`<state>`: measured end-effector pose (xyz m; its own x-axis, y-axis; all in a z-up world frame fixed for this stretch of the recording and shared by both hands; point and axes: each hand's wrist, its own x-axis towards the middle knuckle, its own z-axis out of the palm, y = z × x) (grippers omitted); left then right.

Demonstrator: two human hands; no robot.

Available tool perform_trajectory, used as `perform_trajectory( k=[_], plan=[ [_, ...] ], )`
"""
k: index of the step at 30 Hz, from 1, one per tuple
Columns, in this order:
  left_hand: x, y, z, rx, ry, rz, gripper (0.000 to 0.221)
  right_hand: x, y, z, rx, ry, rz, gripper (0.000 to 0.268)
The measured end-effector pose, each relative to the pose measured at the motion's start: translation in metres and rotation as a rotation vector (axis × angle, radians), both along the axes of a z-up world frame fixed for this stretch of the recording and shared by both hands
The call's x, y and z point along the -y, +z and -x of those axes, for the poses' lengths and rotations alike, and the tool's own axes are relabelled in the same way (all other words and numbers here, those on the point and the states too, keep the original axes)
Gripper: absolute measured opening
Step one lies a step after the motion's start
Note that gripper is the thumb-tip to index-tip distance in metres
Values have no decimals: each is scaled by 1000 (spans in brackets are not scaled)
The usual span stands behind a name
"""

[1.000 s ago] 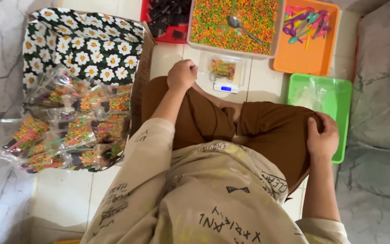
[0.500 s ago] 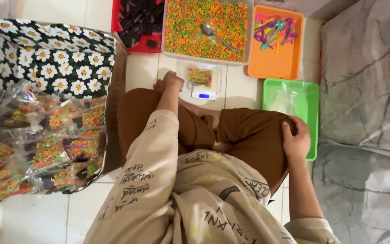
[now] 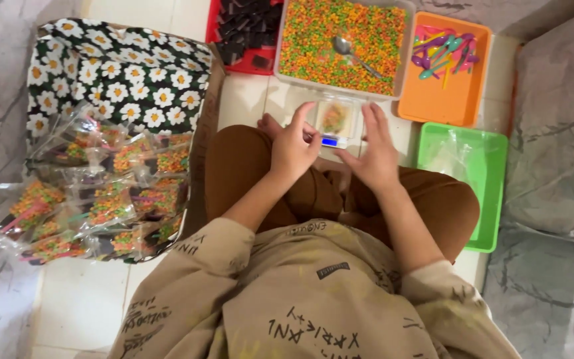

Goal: Scooping small colorful food items into plastic bags, weighing them on a digital scale, and organizing the filled bags.

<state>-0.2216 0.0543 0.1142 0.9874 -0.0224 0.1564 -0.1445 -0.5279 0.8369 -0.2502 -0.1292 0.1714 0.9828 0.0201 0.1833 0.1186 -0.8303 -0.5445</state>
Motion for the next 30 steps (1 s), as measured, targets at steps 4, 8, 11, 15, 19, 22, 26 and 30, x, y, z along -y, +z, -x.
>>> perform_trajectory(
  k=[4, 8, 11, 15, 19, 22, 26, 30],
  plan=[
    [-29, 53, 18, 13, -38, 50, 62, -38, -4, -27, 77, 113, 59, 122],
    [-48, 72, 14, 187, -17, 56, 58, -58, -8, -44, 279, 179, -21, 118],
    [-59, 72, 1, 236, 5, 107, 51, -71, -10, -55, 326, 170, -80, 106],
    [-72, 33, -38, 174, 114, 380, 31, -81, -27, -73, 253, 117, -225, 89],
    [-103, -49, -110, 58, 153, 194, 33, -89, -33, -98, 218, 135, -226, 82],
    [-113, -102, -162, 75, 129, -113, 36, -92, -52, -121, 198, 97, -213, 80],
    [-107, -179, -228, -140, 72, -335, 45, -97, -76, -148, 214, 86, -234, 71],
    [-93, -202, -282, -212, 69, -593, 56, -98, -95, -169, 217, 99, -244, 65]
  ],
)
